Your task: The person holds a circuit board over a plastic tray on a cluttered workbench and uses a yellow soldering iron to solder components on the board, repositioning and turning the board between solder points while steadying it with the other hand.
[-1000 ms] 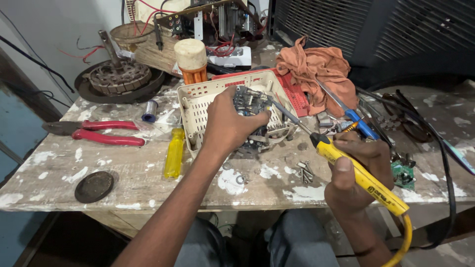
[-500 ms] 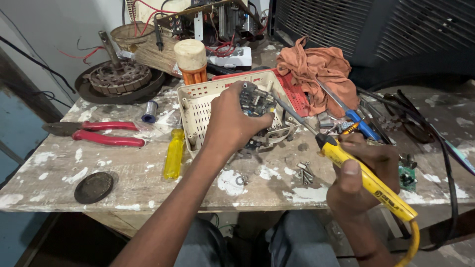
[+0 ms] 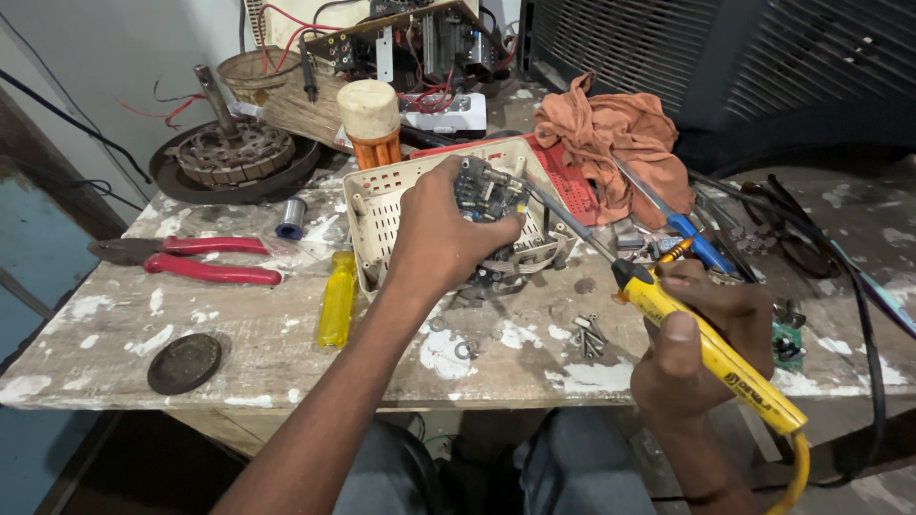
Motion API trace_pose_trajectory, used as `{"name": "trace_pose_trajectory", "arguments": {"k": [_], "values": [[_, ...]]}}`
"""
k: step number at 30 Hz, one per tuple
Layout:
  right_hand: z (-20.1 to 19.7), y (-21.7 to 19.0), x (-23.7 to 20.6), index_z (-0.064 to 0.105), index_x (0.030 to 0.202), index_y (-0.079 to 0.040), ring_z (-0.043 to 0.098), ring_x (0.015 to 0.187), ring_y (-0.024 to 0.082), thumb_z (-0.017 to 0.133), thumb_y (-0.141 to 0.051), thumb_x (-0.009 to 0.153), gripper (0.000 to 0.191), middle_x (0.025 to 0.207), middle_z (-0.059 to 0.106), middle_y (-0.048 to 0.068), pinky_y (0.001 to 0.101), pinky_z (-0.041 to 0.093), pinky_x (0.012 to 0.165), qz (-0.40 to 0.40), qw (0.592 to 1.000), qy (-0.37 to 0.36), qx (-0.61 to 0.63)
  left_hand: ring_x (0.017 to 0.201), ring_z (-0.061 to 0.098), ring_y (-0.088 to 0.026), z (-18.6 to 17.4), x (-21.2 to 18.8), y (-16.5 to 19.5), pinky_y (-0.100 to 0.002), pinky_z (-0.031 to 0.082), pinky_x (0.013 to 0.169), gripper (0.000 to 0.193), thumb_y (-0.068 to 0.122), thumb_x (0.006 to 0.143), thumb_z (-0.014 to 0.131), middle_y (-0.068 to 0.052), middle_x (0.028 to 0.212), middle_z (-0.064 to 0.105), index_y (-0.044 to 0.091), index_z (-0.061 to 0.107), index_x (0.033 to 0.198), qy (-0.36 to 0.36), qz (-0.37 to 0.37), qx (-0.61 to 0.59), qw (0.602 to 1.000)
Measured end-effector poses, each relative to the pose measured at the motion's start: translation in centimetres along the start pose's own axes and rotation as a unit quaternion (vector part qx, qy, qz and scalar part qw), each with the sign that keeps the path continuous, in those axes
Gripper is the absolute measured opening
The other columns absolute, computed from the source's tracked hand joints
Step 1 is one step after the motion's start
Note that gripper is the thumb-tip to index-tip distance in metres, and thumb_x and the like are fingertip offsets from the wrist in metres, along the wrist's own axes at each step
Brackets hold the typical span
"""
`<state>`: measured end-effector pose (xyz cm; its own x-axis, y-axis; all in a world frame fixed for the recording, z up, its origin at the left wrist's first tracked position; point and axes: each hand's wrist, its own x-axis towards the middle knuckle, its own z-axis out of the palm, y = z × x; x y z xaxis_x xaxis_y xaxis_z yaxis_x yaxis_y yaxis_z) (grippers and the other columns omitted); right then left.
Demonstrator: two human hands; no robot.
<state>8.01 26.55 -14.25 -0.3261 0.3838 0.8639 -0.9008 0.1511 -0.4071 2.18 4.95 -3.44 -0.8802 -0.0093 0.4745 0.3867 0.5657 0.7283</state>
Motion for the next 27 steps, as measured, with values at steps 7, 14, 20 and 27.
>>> {"name": "trace_pose_trajectory", "arguments": {"k": [7,14,20,27], "values": [[0.2,-0.2,0.0,0.051,0.109,0.005,0.065,0.088,0.022,0.069,-0.031,0.106,0.040,0.093,0.061,0.013,0.0428,0.055,0.101,-0.004,1.000,0.010,0.000,0.082,0.079,-0.023,-0.5,0.1,-0.2,-0.036,0.060,0.078,0.052,0.028,0.064,0.085,-0.015,0.090,0.079,-0.002,0.070,0.103,0.012,0.008,0.000,1.000],[1.8,-2.8,1.9,0.049,0.121,-0.001,0.063,0.073,0.014,0.056,-0.026,0.107,0.029,0.096,0.062,0.013,0.0258,0.053,0.065,0.005,0.995,-0.052,-0.084,0.085,0.076,-0.027,-1.8,1.1,-1.9,-0.038,0.057,0.079,0.063,0.033,0.062,0.090,-0.019,0.093,0.077,-0.007,0.069,0.106,0.069,0.004,0.055,0.996],[2.6,-2.8,3.0,0.061,0.124,-0.003,0.068,0.079,0.014,0.063,-0.006,0.113,0.012,0.098,0.073,0.009,0.0250,0.054,0.069,-0.038,0.976,-0.126,-0.171,0.086,0.078,-0.026,-2.1,1.9,-3.7,-0.038,0.059,0.079,0.066,0.038,0.060,0.087,-0.018,0.097,0.079,-0.005,0.072,0.108,-0.014,-0.100,-0.019,0.995],[5.4,-1.9,5.5,0.063,0.117,-0.007,0.073,0.095,0.018,0.077,-0.005,0.100,0.023,0.108,0.073,0.008,0.0311,0.055,0.084,-0.048,0.947,-0.177,-0.264,0.095,0.076,-0.027,-1.3,1.4,-4.3,-0.038,0.057,0.086,0.076,0.045,0.062,0.087,-0.020,0.104,0.077,-0.003,0.068,0.118,0.002,-0.047,0.013,0.999]]}}
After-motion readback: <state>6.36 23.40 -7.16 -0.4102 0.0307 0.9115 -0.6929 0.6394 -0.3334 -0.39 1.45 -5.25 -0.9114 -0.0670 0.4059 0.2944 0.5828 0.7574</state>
